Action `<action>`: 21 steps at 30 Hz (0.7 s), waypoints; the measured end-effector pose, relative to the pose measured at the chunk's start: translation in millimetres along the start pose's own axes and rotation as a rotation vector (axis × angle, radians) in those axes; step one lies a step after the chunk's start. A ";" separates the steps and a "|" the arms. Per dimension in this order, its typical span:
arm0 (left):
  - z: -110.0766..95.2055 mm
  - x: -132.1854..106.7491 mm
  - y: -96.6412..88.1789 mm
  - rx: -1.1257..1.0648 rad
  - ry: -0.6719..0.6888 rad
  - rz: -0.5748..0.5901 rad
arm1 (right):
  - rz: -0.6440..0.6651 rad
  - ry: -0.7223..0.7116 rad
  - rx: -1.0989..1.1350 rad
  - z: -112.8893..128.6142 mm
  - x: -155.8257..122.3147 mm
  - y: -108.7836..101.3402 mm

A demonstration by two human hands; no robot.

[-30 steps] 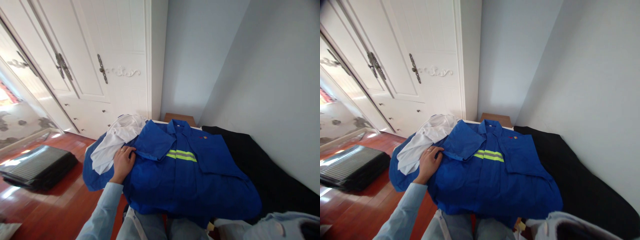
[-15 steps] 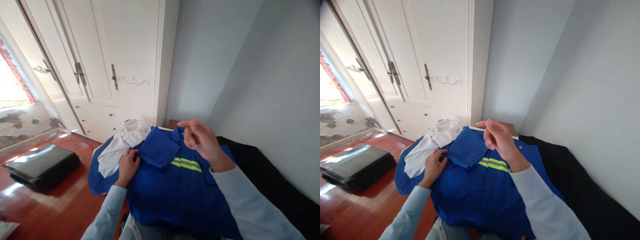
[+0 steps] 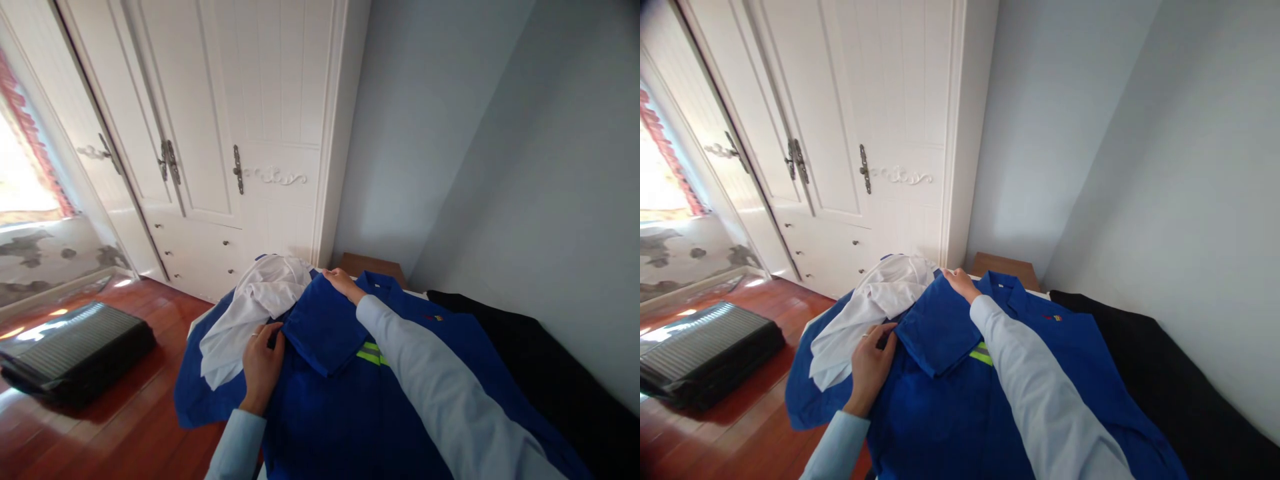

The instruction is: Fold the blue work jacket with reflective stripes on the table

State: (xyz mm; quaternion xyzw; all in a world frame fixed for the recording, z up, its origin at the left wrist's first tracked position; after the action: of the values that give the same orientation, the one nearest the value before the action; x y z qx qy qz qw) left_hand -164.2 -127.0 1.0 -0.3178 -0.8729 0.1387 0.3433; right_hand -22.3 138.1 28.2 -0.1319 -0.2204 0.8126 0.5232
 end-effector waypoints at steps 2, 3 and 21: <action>1.3 -1.4 -0.2 -0.017 -0.005 -0.004 | -0.034 0.031 -0.007 0.2 13.8 6.9; 1.5 -2.1 -0.5 -0.026 -0.006 -0.007 | -0.048 0.043 -0.007 0.0 19.8 10.1; 4.9 -2.4 -7.3 -0.221 -0.102 -0.111 | -0.085 0.156 0.229 -31.5 36.6 33.0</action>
State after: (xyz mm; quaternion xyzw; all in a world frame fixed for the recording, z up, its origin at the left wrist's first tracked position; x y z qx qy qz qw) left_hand -169.5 -134.2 -0.5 -0.2973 -0.9154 0.0387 0.2686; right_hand -49.7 166.5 -14.9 -0.1245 -0.0905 0.7969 0.5841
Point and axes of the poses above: each hand's wrist, its own x-axis towards the middle knuckle, its own y-axis out of the palm, z = x × y, the point moved 6 cm from there along x, towards the middle knuckle
